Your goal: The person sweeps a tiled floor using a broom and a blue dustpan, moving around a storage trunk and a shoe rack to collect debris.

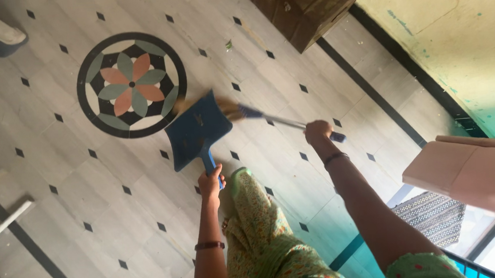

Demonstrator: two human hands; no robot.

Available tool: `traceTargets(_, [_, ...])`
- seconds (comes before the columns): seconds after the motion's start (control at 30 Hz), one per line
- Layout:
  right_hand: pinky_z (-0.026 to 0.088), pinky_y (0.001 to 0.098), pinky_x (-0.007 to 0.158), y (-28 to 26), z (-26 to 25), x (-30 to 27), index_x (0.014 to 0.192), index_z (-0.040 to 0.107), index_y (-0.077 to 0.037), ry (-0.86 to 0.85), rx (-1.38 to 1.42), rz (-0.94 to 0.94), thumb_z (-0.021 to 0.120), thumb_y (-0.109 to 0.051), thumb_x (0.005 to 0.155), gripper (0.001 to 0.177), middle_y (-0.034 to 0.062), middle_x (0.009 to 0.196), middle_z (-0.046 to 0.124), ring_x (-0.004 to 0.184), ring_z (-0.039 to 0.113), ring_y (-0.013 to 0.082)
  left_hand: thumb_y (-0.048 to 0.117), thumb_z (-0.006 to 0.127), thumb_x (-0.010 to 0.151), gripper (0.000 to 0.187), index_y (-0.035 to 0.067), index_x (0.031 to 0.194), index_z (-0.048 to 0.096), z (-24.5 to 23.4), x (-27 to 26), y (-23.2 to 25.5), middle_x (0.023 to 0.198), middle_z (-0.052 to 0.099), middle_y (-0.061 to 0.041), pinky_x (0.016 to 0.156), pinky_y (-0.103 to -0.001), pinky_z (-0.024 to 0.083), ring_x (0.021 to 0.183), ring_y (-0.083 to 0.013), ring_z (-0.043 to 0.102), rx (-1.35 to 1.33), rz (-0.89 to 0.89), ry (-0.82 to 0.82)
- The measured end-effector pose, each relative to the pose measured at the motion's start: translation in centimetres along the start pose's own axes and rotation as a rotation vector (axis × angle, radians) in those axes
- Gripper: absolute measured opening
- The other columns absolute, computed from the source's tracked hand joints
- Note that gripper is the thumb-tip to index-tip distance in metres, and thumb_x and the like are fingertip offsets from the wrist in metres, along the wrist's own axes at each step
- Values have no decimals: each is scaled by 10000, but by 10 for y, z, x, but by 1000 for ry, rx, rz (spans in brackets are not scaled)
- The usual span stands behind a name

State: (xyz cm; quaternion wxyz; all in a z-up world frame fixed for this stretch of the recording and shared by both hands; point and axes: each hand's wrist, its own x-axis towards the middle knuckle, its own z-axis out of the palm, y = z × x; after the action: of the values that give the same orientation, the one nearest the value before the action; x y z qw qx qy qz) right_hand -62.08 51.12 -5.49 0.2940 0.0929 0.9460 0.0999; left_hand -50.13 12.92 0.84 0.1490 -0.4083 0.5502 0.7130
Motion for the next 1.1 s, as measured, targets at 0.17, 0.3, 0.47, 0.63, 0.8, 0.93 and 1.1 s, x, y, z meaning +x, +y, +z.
traceTargets(0.17, [593,426,678,-22,-27,27,970,763,-111,120,61,-21,621,-571,973,481,74,924,767,872,753,258,213,768,900,253,-1,921,634,4,0,-5,673,577,-57,470,-289,425,525,-134,519,74,-19,-16])
traceTargets(0.3, [594,432,731,-20,14,-16,1047,727,-82,244,196,-157,608,-567,972,505,106,955,757,900,744,284,204,765,895,243,1,912,632,0,8,-4,670,577,-62,469,-289,420,519,-141,511,97,-6,-20])
traceTargets(0.47, [583,452,769,4,34,-68,1041,734,-118,105,224,-118,634,-559,937,464,111,982,750,952,718,287,177,766,889,241,-15,894,620,-6,21,4,674,584,-72,463,-292,423,520,-145,528,88,-2,-15])
traceTargets(0.63, [604,426,764,-4,47,-87,993,763,-129,55,150,7,641,-493,956,386,70,965,771,939,743,254,197,746,901,236,-6,898,628,-15,31,19,660,581,-64,449,-290,407,506,-139,524,195,-2,-92])
traceTargets(0.8, [604,501,805,22,98,-214,1110,706,-155,9,467,406,590,-346,966,266,154,1041,752,983,736,353,193,765,907,257,-10,893,608,-16,62,26,662,570,-54,460,-276,427,505,-126,519,189,3,-232])
traceTargets(0.93, [620,493,763,17,129,-351,1100,786,-172,-72,563,841,600,-213,955,239,148,1094,755,1021,737,371,194,768,875,231,7,869,633,-17,72,28,647,572,-43,445,-288,419,498,-123,520,265,-12,-309])
traceTargets(1.1, [595,492,815,-33,141,-414,1171,716,-97,-173,729,987,682,-275,897,328,175,1069,744,1017,721,366,228,755,882,263,16,836,607,-20,76,37,627,572,-55,450,-280,430,479,-141,537,387,-26,-405])
